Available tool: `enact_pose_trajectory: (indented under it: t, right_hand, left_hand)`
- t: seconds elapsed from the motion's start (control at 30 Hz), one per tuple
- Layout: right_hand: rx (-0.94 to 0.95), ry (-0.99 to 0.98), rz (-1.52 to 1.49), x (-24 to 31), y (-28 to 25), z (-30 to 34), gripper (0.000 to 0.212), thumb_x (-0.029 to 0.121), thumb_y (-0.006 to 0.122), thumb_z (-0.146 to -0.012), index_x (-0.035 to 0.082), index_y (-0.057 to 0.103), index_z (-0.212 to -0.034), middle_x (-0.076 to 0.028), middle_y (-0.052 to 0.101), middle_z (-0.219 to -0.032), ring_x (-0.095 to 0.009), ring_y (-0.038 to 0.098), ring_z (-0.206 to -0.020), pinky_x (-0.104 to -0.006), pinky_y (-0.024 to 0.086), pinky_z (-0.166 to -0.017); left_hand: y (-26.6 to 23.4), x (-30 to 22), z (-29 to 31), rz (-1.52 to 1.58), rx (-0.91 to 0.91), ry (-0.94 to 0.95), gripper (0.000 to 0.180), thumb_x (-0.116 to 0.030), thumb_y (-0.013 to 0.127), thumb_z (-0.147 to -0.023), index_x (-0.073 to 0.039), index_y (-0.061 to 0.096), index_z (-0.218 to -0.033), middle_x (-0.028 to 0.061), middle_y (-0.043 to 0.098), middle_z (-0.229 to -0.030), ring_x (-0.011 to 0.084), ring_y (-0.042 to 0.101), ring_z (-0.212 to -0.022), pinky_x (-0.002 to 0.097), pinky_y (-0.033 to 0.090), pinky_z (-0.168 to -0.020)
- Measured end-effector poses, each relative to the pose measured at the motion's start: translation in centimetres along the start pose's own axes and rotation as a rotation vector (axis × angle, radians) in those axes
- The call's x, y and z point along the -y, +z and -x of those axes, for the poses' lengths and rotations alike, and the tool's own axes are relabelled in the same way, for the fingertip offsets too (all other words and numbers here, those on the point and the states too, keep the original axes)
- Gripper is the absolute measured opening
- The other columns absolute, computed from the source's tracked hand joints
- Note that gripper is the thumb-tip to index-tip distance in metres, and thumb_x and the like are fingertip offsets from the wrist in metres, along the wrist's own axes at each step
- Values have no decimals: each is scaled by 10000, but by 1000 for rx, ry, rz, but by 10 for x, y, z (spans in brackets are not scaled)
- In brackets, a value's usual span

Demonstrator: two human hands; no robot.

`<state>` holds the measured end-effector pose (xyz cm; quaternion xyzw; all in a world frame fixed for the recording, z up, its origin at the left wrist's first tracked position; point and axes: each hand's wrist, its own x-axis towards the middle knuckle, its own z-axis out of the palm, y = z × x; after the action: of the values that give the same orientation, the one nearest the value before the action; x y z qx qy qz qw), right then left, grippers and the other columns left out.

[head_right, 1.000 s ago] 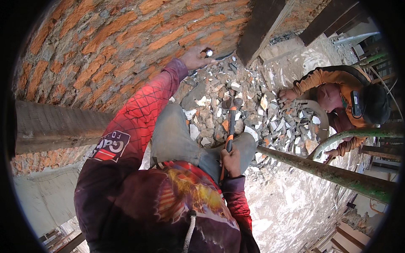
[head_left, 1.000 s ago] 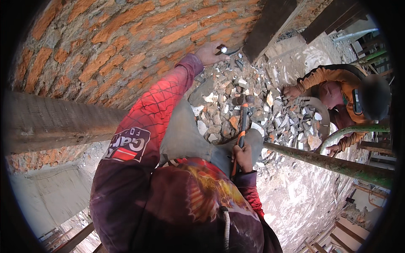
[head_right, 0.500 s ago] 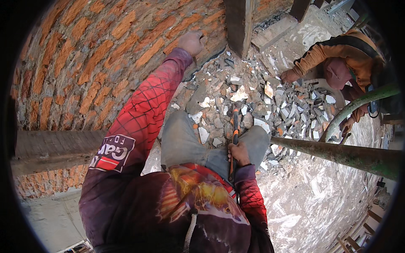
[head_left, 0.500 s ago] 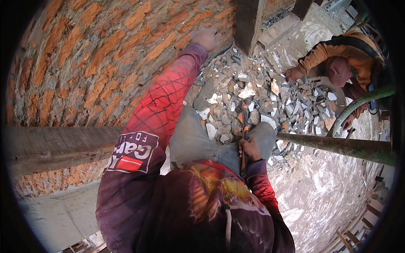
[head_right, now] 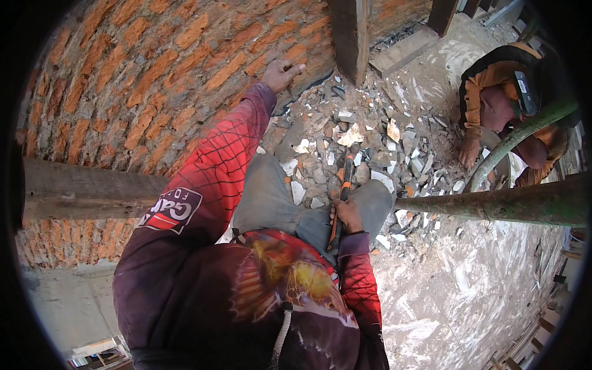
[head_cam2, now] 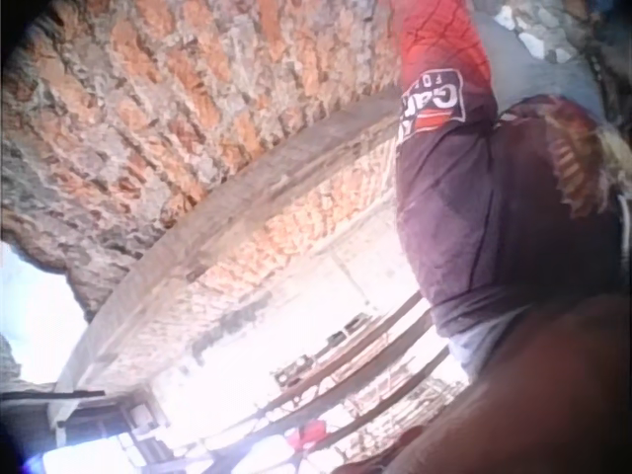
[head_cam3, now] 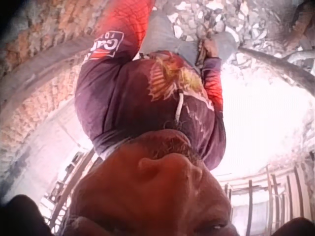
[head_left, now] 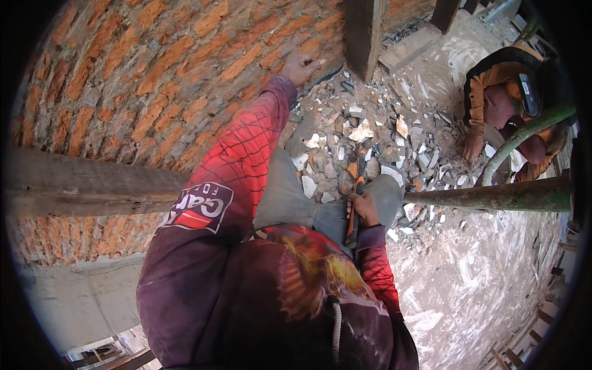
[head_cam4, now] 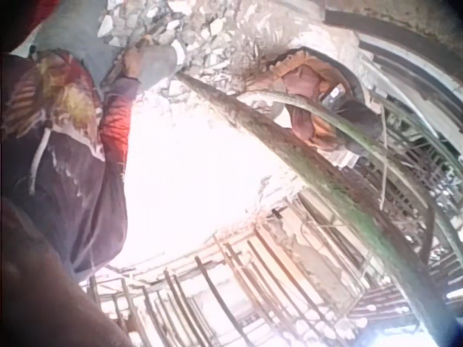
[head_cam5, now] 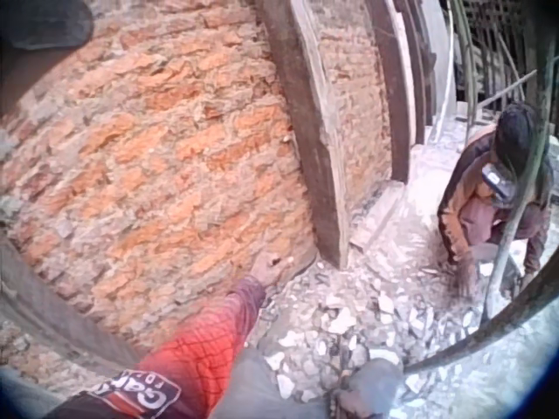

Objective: The recorder uses a hammer and a chisel to chip away mortar or brick from a wall.

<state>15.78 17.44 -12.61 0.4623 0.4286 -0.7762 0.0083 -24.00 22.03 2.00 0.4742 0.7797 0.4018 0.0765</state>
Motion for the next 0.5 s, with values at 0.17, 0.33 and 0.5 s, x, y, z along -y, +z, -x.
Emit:
enact_pose_trajectory:
  t: [0.17,0.33,0.5]
  right_hand:
    - [-9,72,-45,2,-4,-4,146,140,557,-899,-1,548,-858,-65,561,-648,-172,553,-481,-323,484,-413]
    - [28,109,-32,7,-1,-1,162,144,546,-908,-3,556,-841,-64,560,-646,-172,553,-492,-321,481,-421]
    - [32,134,-5,16,0,2,166,183,553,-920,27,556,-861,-42,559,-648,-156,550,-488,-312,479,-416]
  left_hand:
    - [18,15,34,211,-87,87,313,-336,719,-861,-37,658,-791,5,582,-634,79,548,-620,275,448,-566]
    - [32,50,27,210,-160,-4,368,-406,692,-878,-48,655,-803,-1,561,-626,94,527,-588,277,440,-573]
    - [14,15,-69,466,-184,-61,513,-545,631,-890,-58,610,-729,-4,515,-609,128,491,-562,317,397,-549]
